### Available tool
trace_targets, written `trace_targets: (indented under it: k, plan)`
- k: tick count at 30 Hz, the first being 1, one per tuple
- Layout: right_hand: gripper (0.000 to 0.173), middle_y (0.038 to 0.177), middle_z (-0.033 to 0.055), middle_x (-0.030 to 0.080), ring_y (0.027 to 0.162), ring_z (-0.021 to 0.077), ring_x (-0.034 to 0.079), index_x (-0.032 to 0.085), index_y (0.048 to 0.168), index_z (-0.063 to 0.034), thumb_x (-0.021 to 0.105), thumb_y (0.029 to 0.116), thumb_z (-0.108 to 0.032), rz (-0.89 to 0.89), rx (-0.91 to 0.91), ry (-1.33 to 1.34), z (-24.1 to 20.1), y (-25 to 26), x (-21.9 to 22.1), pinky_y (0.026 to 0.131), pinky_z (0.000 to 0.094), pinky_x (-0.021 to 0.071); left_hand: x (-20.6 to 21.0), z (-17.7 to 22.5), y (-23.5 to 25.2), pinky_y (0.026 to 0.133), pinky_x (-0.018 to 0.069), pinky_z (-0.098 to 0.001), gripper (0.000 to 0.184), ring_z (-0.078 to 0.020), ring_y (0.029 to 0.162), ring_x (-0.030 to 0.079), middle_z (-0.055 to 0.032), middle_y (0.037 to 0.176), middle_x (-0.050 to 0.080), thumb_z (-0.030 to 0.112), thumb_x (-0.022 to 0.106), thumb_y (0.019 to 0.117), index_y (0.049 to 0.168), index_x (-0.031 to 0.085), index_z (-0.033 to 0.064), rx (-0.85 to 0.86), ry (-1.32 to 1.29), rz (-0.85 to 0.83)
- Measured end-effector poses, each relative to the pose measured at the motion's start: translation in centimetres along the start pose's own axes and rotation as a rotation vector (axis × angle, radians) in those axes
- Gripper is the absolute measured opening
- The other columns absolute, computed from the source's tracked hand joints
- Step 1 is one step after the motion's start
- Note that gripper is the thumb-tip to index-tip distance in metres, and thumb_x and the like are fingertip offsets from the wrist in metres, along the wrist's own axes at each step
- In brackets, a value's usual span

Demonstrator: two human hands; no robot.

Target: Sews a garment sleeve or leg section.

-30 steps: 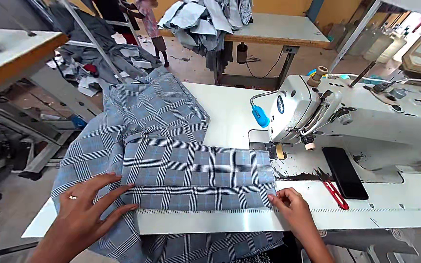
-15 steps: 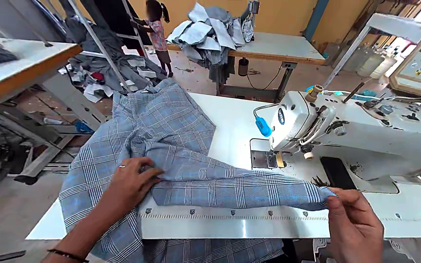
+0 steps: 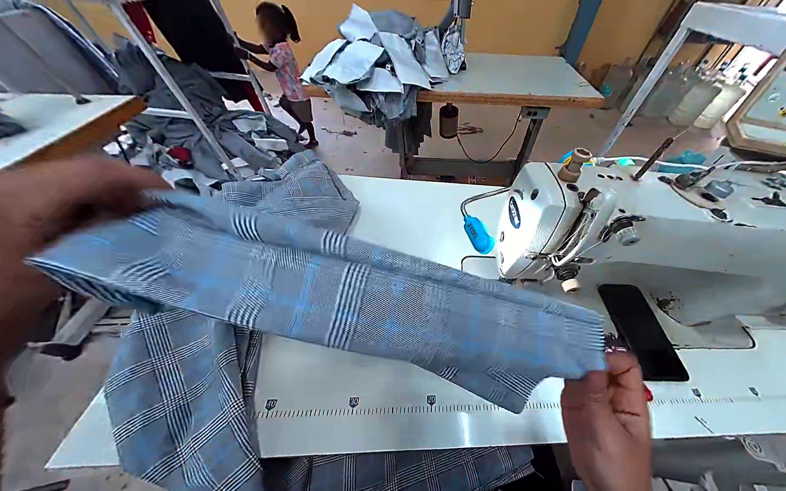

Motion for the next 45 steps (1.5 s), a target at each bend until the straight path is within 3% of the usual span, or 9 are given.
trace_targets:
  k: [2,5,9,14,17,19,22,38,45]
  plan:
    - [0.009,0.099,-0.0166,0.067,0.095,-0.0082,0.063,0.061,0.105,-0.0199,0.055,0.1051,-0.026,-0.09,0.08,-0.126,2.1,-2.1,0.6,0.086,0.0152,0.0534,1.4,-0.3,-1.3,0.093,0.0485,-0.0667,0.017,-0.0517,0.1,0.066,-0.0346,0.106,0.068,-0.013,0.058,0.0949,0.108,0.068,-0.0148,-0.215,0.181,-0.381]
    - [0.016,0.081,-0.0017,0.059,0.073,0.0,0.057,0.057,0.101,0.0033,0.054,0.1016,-0.013,-0.252,0.355,-0.294,4.6,-5.2,2.2,0.071,0.0222,0.0502,4.9,-0.8,-4.5,0.093,0.0467,-0.0713,0.025,-0.0533,0.107,0.064,-0.0315,0.109,0.069,-0.02,0.062,0.0885,0.105,0.075,-0.0066,-0.358,0.305,-0.774]
    - [0.036,0.089,0.0107,0.068,0.088,0.02,0.066,0.062,0.103,0.004,0.068,0.095,-0.03,-0.343,0.325,-0.42,5.1,-7.1,3.6,0.093,0.0561,0.0428,11.6,10.9,-3.9,0.094,0.0533,-0.0608,0.032,-0.0393,0.111,0.068,-0.0202,0.117,0.071,-0.002,0.051,0.0911,0.115,0.072,-0.0016,0.089,-0.067,-0.415]
    - [0.025,0.103,0.0193,0.074,0.103,0.0272,0.069,0.069,0.106,0.0102,0.066,0.0892,-0.009,-0.285,0.121,-0.488,2.5,-7.1,4.7,0.099,0.0563,0.0425,23.4,23.4,-2.6,0.115,0.0423,-0.0442,0.042,-0.0335,0.128,0.061,-0.0213,0.125,0.069,0.024,0.04,0.1106,0.13,0.062,-0.0048,0.41,-0.756,-0.584]
    - [0.023,0.095,0.0142,0.075,0.093,0.0194,0.071,0.07,0.101,0.0063,0.068,0.0938,-0.015,-0.288,0.06,-0.473,2.2,-7.6,4.4,0.097,0.0488,0.0467,25.4,22.9,-2.2,0.092,0.0534,-0.0399,0.045,-0.031,0.098,0.07,-0.0183,0.091,0.071,0.022,0.034,0.1107,0.098,0.068,-0.005,0.489,-0.765,-0.482]
    - [0.02,0.092,0.0121,0.073,0.089,0.0174,0.07,0.067,0.1,0.0027,0.068,0.0941,-0.016,-0.28,0.06,-0.473,2.7,-8.1,4.0,0.094,0.0492,0.0442,25.5,22.0,-2.0,0.064,0.0472,-0.0312,0.048,-0.0217,0.067,0.058,-0.0097,0.065,0.055,0.022,0.032,0.1103,0.077,0.06,0.0023,0.551,-0.669,-0.349]
    - [0.021,0.096,0.0109,0.075,0.09,0.0184,0.071,0.07,0.104,0.0023,0.068,0.0926,-0.015,-0.265,0.102,-0.488,3.5,-8.2,4.2,0.092,0.0542,0.0429,24.7,21.1,-1.0,0.053,0.0402,-0.0288,0.045,-0.0165,0.054,0.052,-0.0038,0.055,0.048,0.02,0.036,0.1069,0.068,0.056,0.0073,0.627,-0.494,-0.307]
    - [0.031,0.085,0.0023,0.072,0.084,0.014,0.068,0.071,0.099,-0.0033,0.069,0.0933,-0.034,-0.414,0.24,-0.524,5.8,-5.2,1.1,0.094,0.0582,0.04,29.0,19.6,2.9,0.052,0.047,-0.0455,0.031,-0.0298,0.059,0.066,-0.0117,0.06,0.062,0.021,0.063,0.0981,0.073,0.068,0.0024,0.599,0.063,-0.661]
    - [0.027,0.084,0.0038,0.072,0.08,0.0151,0.067,0.074,0.093,-0.0035,0.072,0.0898,-0.03,-0.442,0.183,-0.56,5.7,-5.4,0.8,0.091,0.0559,0.0399,27.8,21.6,2.2,0.052,0.046,-0.04,0.014,-0.0271,0.059,0.065,-0.0115,0.062,0.062,-0.005,0.068,0.0853,0.072,0.068,-0.0008,0.514,0.17,-0.626]
Point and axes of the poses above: each hand's wrist, its own y-axis towards the middle knuckle, its own x-axis out of the palm, z = x × y, the point moved 4 cm from there along y, towards the middle knuckle
